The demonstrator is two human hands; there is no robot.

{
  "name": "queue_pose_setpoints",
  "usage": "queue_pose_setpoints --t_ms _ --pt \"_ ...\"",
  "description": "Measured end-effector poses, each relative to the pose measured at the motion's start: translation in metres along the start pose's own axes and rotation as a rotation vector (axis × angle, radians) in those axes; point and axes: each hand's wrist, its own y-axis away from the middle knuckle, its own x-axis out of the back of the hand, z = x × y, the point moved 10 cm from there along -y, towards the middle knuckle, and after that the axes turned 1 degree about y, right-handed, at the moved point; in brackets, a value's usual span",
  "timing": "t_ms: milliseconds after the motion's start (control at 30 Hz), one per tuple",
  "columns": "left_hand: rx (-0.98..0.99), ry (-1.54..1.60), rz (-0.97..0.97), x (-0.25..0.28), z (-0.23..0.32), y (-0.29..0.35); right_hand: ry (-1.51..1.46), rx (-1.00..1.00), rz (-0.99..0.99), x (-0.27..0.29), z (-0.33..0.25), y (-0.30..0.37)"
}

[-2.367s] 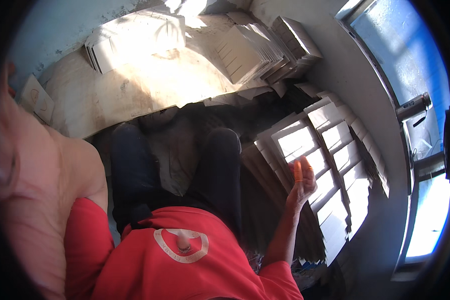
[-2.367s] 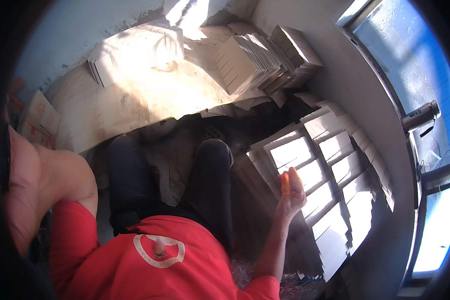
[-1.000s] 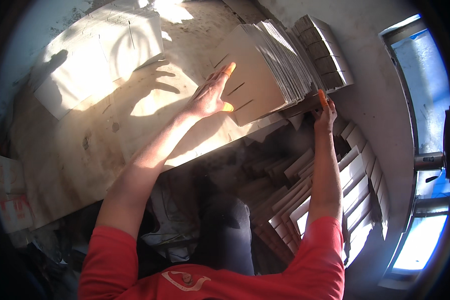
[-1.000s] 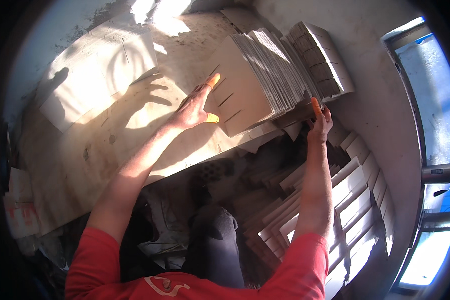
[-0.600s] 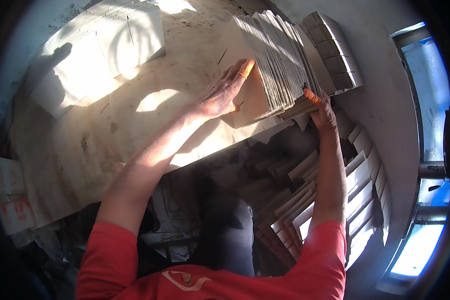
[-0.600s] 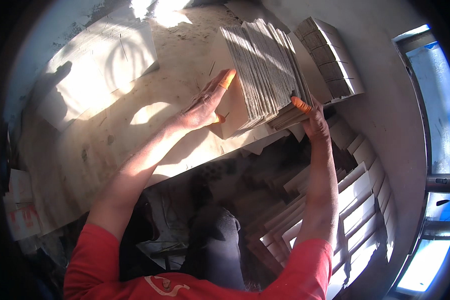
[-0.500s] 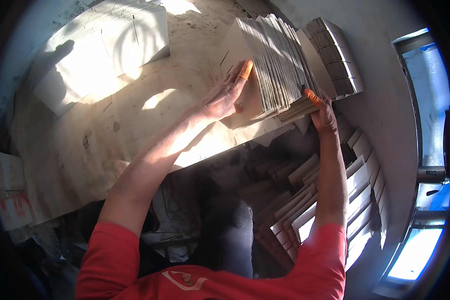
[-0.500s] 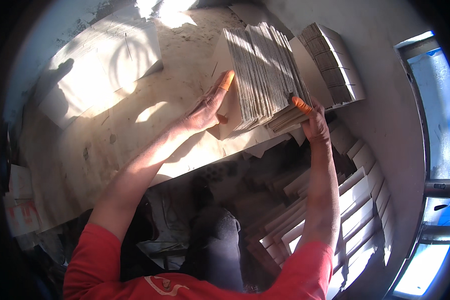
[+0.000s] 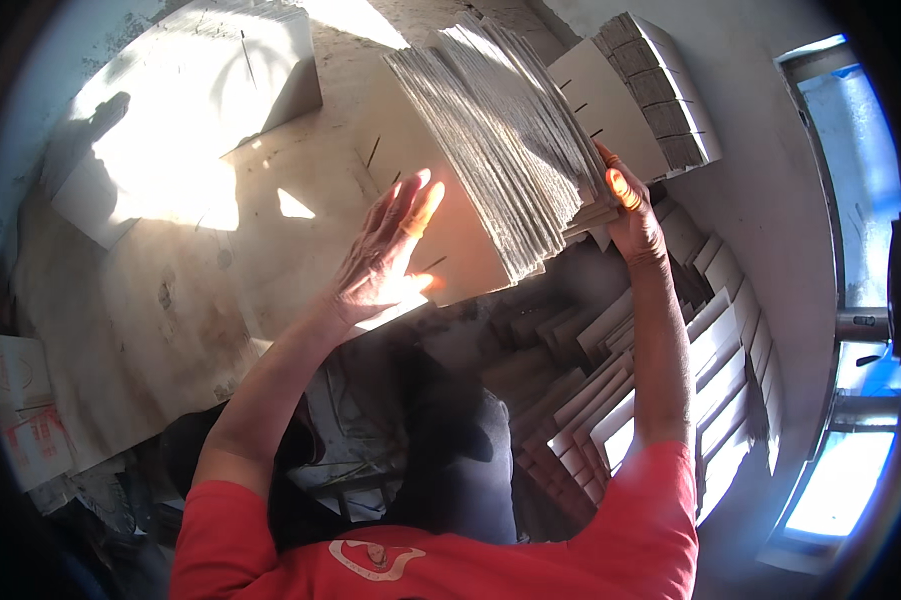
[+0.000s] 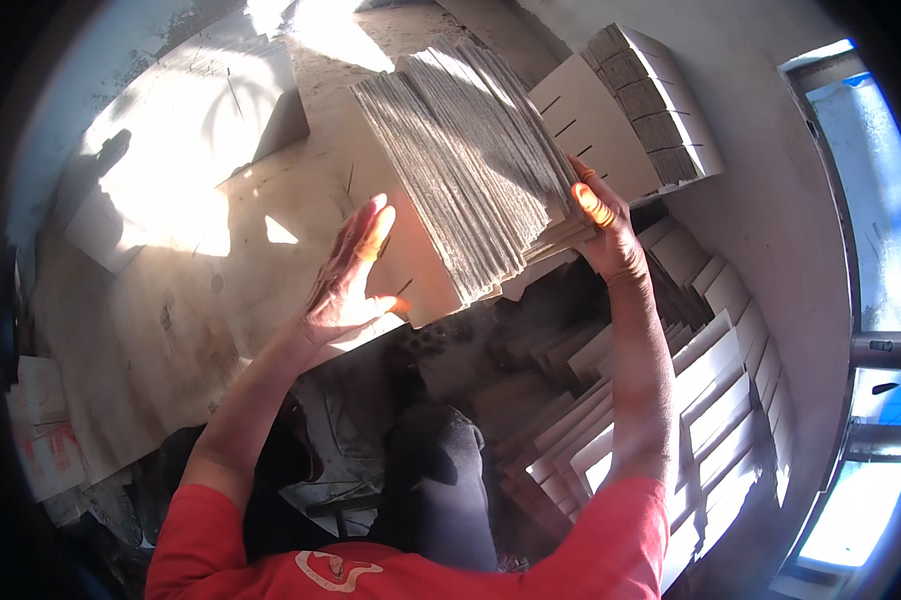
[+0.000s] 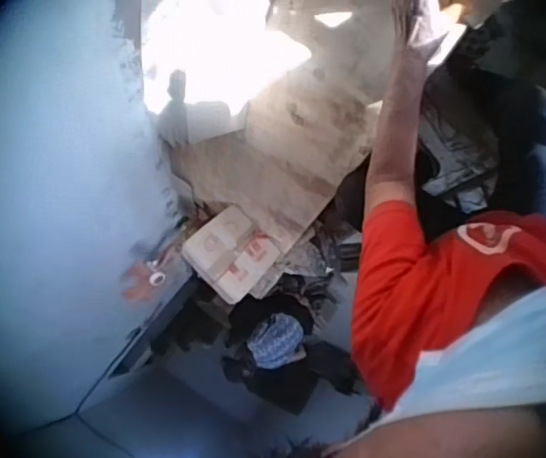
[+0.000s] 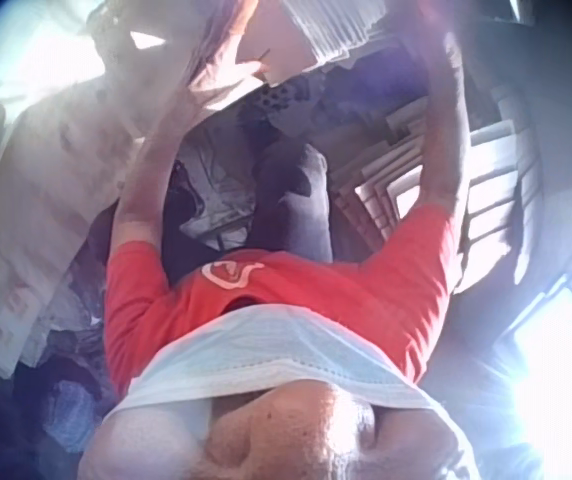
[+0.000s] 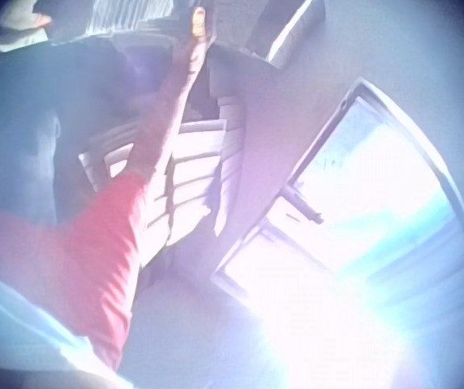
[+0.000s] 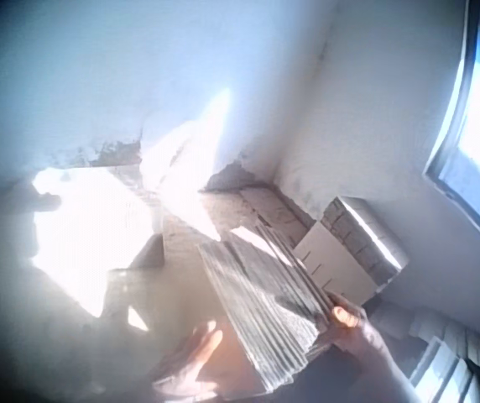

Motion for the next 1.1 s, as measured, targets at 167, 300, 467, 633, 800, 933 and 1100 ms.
queue_pose_setpoints --t_ms 167,300,467,633,800,933,1100 --pt "-0.180 -0.157 -0.053 0.011 0.028 -0.023 0.059 -0.021 0.223 0.030 -0.004 -0.003" --pt "-0.294 -0.185 -0.149 0.016 0.039 -0.059 0.258 0.049 0.088 -0.001 -0.020 -0.005" --pt "-0.348 -0.114 0.020 0.011 0.043 -0.113 0.187 -0.046 0.124 -0.021 0.005 -0.007" --pt "-0.271 -0.287 -0.075 -0.028 0.032 -0.146 0.021 -0.033 0.130 -0.016 0.013 -0.006" --pt "-0.176 -0.386 -0.254 -0.062 0.015 -0.158 -0.102 0.149 0.424 0.054 0.005 0.006" --pt "-0.181 -0.390 -0.261 -0.061 0.018 -0.160 -0.021 0.156 1.177 0.155 0.029 0.065" --pt "-0.193 -0.447 -0.161 -0.054 0.017 -0.156 -0.290 0.062 1.172 0.171 0.069 0.042"
